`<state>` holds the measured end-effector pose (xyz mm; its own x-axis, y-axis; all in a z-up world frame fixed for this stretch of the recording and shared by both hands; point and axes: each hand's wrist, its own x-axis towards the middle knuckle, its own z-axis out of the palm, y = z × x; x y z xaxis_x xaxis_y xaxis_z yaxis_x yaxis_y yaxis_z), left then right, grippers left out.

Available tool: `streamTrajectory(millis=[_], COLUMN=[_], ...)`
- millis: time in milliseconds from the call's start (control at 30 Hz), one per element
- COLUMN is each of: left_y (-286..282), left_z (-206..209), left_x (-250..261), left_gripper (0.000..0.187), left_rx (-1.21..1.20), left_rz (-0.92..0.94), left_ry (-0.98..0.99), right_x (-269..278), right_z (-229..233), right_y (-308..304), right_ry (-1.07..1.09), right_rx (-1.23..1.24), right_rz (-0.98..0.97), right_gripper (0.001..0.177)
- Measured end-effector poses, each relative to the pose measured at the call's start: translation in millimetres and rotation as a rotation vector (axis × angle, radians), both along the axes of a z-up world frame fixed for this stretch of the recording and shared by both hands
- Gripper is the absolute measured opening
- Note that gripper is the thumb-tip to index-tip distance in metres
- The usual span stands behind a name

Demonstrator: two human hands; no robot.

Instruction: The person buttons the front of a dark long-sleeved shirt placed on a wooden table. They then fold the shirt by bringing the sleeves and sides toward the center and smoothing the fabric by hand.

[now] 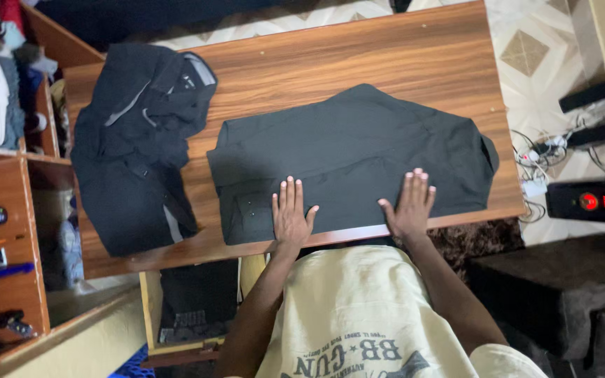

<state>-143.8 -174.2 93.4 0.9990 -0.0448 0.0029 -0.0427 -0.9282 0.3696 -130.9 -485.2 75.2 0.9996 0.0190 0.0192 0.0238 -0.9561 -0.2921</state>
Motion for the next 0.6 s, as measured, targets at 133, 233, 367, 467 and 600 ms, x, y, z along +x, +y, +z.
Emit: streamTrajectory(millis=[133, 233, 367, 467, 600], left_y=[-0.8, -5.2, -9.2, -4.7, 9.1], left_z=[-0.1, -2.2, -1.8, -1.3, -3.2], left_x=[-0.5, 2.8, 23.1, 41.0, 57.4], left_gripper=[0.083, 0.083, 0.068, 0.055, 0.044], left_rx=[0.0, 0.006, -0.029, -0.107, -0.053], left_rz=[0.003, 0.025, -0.001, -0.081, -0.139], left_ry=[-0.017, -0.05, -0.057, -0.131, 0.012], right_x=[-13.8, -23.2, -28.5, -19.7, 2.4], right_z=[-7.2, -16.7, -16.5, -11.0, -17.5], right_y=[-38.5, -69.9, -115.5, -136.6, -169.7], right_ry=[-0.086, -0.236, -0.241, -0.263, -0.07], right_rx=[-0.004, 0.008, 0.094, -0.074, 0.086], right_rz=[-0.243, -0.384, -0.429, -0.335, -0.228], right_gripper=[0.095, 0.076, 0.045, 0.035, 0.036])
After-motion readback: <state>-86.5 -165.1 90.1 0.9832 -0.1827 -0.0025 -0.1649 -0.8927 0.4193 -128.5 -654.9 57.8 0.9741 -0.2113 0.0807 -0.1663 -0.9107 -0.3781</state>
